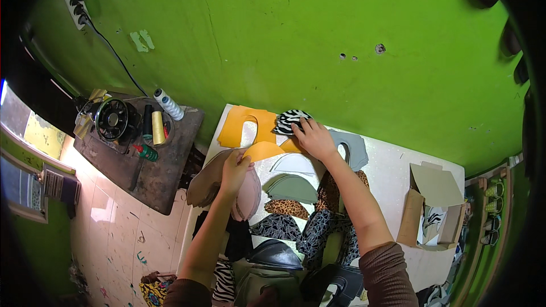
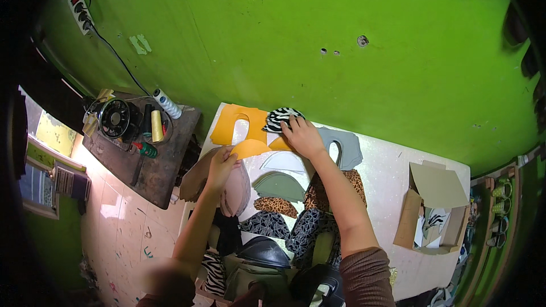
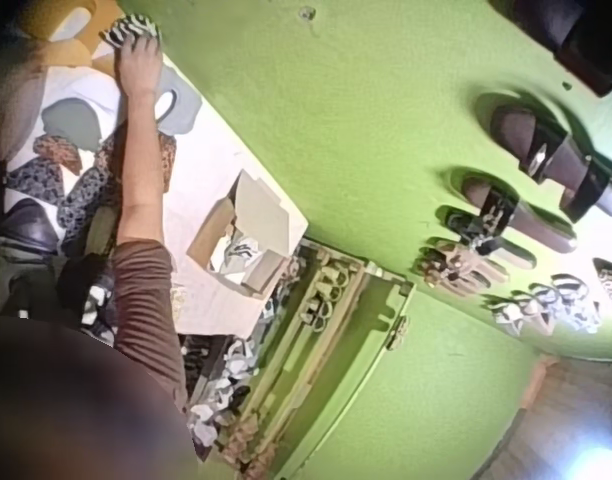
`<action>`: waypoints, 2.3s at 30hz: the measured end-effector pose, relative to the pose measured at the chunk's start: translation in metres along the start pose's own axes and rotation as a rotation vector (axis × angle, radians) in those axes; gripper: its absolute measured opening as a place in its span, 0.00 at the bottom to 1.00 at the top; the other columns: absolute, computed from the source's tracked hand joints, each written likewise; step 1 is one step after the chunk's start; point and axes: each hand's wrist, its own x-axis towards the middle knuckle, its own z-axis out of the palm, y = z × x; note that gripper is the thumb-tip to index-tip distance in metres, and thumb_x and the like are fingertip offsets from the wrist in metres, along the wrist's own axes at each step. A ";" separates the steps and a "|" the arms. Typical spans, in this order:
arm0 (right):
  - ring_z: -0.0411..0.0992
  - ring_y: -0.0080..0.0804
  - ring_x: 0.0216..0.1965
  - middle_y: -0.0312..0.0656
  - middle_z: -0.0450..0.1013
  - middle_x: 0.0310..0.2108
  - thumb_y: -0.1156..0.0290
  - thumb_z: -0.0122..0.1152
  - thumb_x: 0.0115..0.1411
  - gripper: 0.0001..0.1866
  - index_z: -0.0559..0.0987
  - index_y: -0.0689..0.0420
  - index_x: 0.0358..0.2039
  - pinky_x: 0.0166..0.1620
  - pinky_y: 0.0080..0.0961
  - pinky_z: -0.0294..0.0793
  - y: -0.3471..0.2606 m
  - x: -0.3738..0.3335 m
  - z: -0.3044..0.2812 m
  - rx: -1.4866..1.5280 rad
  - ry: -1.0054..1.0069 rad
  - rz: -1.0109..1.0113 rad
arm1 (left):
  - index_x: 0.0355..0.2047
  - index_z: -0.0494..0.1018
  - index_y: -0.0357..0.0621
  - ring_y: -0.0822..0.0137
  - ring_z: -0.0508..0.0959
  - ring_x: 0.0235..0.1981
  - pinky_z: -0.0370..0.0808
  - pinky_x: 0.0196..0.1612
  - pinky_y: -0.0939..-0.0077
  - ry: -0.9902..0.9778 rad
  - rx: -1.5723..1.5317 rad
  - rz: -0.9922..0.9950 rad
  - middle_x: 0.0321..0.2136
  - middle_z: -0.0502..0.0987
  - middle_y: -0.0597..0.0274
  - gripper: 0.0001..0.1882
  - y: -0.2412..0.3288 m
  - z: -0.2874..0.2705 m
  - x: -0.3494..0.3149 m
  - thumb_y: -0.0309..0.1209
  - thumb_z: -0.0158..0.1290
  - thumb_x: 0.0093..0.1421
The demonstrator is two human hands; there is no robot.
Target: Organizing and sorting various patterned and colored leather or fabric shoe components from a box onto a workspace.
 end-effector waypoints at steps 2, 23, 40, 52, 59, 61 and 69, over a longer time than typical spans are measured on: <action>0.66 0.39 0.41 0.50 0.67 0.44 0.68 0.48 0.51 0.19 0.70 0.54 0.45 0.44 0.32 0.68 -0.001 -0.001 0.002 -0.012 -0.005 0.002 | 0.42 0.66 0.32 0.75 0.73 0.31 0.73 0.36 0.83 -0.004 0.004 -0.002 0.33 0.72 0.60 0.12 -0.002 0.000 0.001 0.25 0.44 0.59; 0.65 0.33 0.37 0.38 0.66 0.31 0.68 0.51 0.47 0.07 0.72 0.53 0.29 0.39 0.30 0.63 -0.008 0.009 0.006 -0.009 0.096 0.070 | 0.43 0.65 0.32 0.74 0.73 0.30 0.72 0.36 0.83 -0.010 0.022 -0.014 0.33 0.73 0.59 0.12 0.002 0.006 -0.007 0.25 0.44 0.59; 0.64 0.35 0.46 0.39 0.67 0.41 0.65 0.56 0.49 0.17 0.72 0.55 0.40 0.47 0.33 0.62 0.003 -0.007 -0.022 0.164 0.045 0.072 | 0.44 0.63 0.26 0.68 0.76 0.31 0.74 0.35 0.81 -0.084 0.014 -0.099 0.36 0.72 0.51 0.15 0.003 0.034 0.017 0.22 0.44 0.57; 0.64 0.30 0.37 0.36 0.66 0.32 0.70 0.49 0.50 0.15 0.72 0.56 0.40 0.40 0.26 0.64 0.010 0.006 -0.005 -0.032 0.012 0.110 | 0.46 0.61 0.27 0.63 0.76 0.35 0.76 0.37 0.79 -0.239 0.021 -0.205 0.37 0.70 0.48 0.17 -0.003 0.067 0.051 0.20 0.46 0.55; 0.65 0.34 0.42 0.39 0.68 0.36 0.67 0.57 0.47 0.15 0.71 0.54 0.36 0.45 0.30 0.64 0.018 -0.003 -0.018 0.133 0.056 0.047 | 0.43 0.67 0.35 0.55 0.74 0.38 0.71 0.41 0.70 -0.217 1.053 0.394 0.38 0.71 0.51 0.20 -0.006 0.081 0.050 0.31 0.54 0.51; 0.64 0.34 0.43 0.39 0.68 0.38 0.67 0.57 0.46 0.15 0.71 0.54 0.37 0.46 0.31 0.63 0.018 -0.005 -0.022 0.124 0.057 0.044 | 0.43 0.67 0.37 0.54 0.72 0.39 0.70 0.42 0.67 -0.212 1.163 0.441 0.38 0.70 0.53 0.22 -0.004 0.084 0.046 0.34 0.56 0.49; 0.65 0.33 0.44 0.38 0.67 0.41 0.69 0.52 0.49 0.14 0.71 0.52 0.39 0.45 0.30 0.64 0.020 -0.009 -0.010 0.064 -0.023 0.082 | 0.42 0.68 0.40 0.59 0.70 0.42 0.69 0.42 0.66 -0.294 1.316 0.637 0.38 0.70 0.57 0.22 -0.011 0.101 0.057 0.37 0.56 0.47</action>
